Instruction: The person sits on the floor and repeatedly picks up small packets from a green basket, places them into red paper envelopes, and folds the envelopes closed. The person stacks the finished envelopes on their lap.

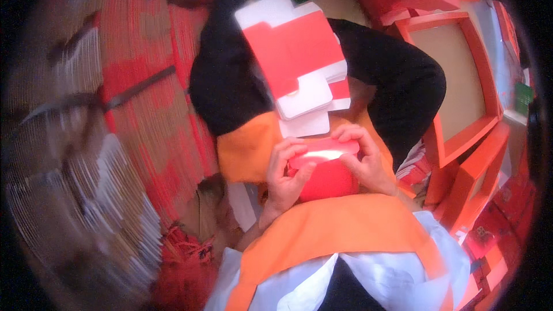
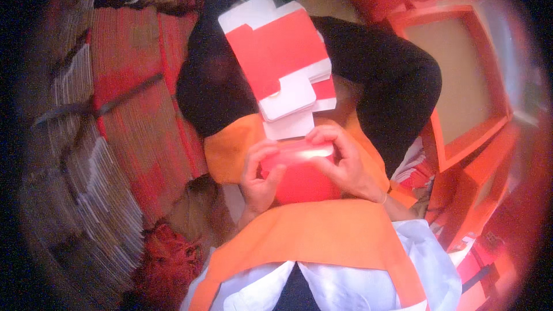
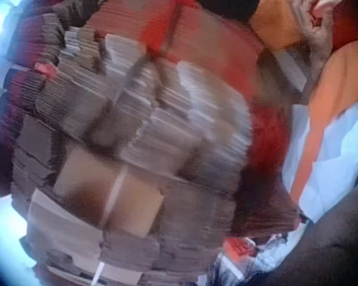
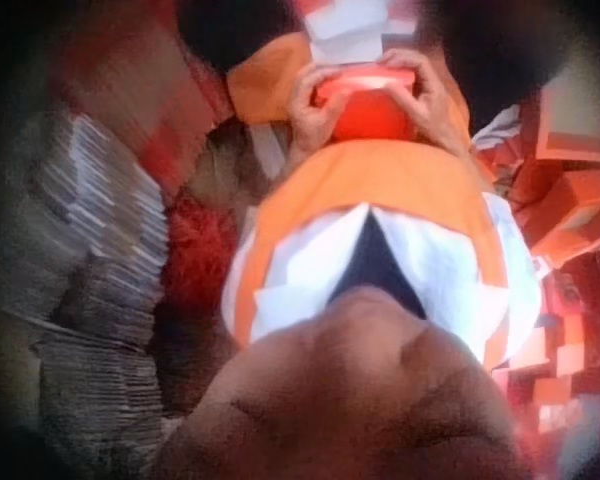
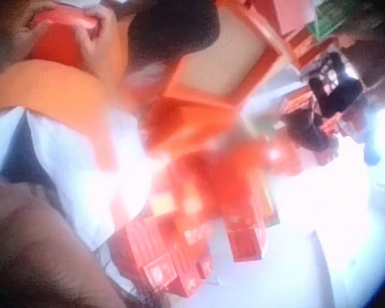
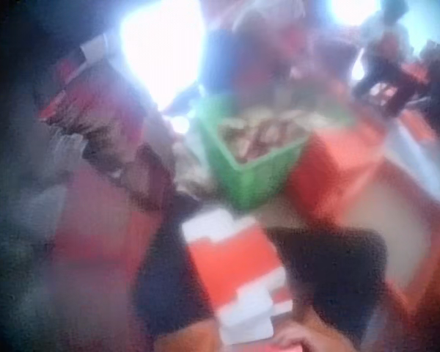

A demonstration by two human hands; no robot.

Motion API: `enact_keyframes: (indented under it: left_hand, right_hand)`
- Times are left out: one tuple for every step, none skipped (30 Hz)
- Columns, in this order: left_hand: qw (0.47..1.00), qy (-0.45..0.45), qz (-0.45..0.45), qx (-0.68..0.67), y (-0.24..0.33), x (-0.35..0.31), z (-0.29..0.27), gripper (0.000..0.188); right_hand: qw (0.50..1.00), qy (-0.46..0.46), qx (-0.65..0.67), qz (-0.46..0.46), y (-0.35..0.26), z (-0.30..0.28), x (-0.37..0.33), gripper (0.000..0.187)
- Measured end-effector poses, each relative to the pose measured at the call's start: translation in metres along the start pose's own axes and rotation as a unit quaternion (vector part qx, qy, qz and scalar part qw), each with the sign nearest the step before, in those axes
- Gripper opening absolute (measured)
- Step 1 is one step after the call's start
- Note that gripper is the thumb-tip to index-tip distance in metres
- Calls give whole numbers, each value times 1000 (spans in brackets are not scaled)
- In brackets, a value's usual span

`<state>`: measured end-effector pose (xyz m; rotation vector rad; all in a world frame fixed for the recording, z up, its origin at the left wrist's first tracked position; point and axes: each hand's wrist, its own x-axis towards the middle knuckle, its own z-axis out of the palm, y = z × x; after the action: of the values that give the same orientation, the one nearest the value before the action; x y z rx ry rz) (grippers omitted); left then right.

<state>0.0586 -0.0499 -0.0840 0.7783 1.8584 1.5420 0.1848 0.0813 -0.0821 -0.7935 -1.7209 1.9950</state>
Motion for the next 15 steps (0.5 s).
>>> enact_keyframes:
  left_hand:
    - [1000, 6, -11, -18, -3, -2, 0, 20]
    - [999, 11, -21, -36, -5, -4, 0, 20]
    - [998, 9, -25, -53, -3, -2, 1, 18]
    - [999, 3, -29, -46, -4, -1, 0, 18]
    - [999, -3, -32, -40, -4, 0, -2, 18]
    - [999, -10, -35, -34, -5, 1, -3, 18]
    - [998, -15, -45, -37, -5, 1, -3, 18]
    - [998, -19, -54, -40, -6, 1, -3, 18]
    - [997, -25, -63, -43, -6, 1, -4, 18]
    - [995, -20, -70, -64, -7, 1, -2, 18]
    - [993, -15, -77, -86, -7, 0, 2, 19]
    - [991, -9, -84, -108, -7, -1, 6, 20]
    - [987, 4, -97, -128, -5, -2, 9, 21]
    - [983, 17, -110, -148, -2, -2, 12, 22]
    - [978, 30, -124, -167, 1, -3, 14, 23]
  right_hand:
    - [1000, 2, 5, 1, -2, 1, 1, 24]
    - [1000, 4, 10, 2, -2, 2, 1, 24]
    - [1000, 4, 13, -4, -1, 2, 3, 22]
    - [1000, -8, -11, 3, -2, 0, 5, 21]
    - [999, -21, -36, 8, -4, -2, 7, 19]
    - [998, -33, -60, 15, -6, -3, 9, 17]
    - [997, -36, -64, 14, -7, -4, 10, 16]
    - [997, -38, -68, 13, -8, -4, 10, 15]
    - [996, -41, -72, 12, -8, -4, 11, 14]
    - [996, -45, -78, 10, -8, -5, 11, 14]
    - [995, -49, -84, 7, -8, -6, 12, 14]
    - [994, -54, -90, 5, -8, -6, 13, 15]
    - [994, -59, -92, 2, -9, -7, 13, 15]
    - [994, -64, -93, -1, -11, -7, 14, 16]
    - [993, -69, -92, -3, -12, -7, 14, 16]
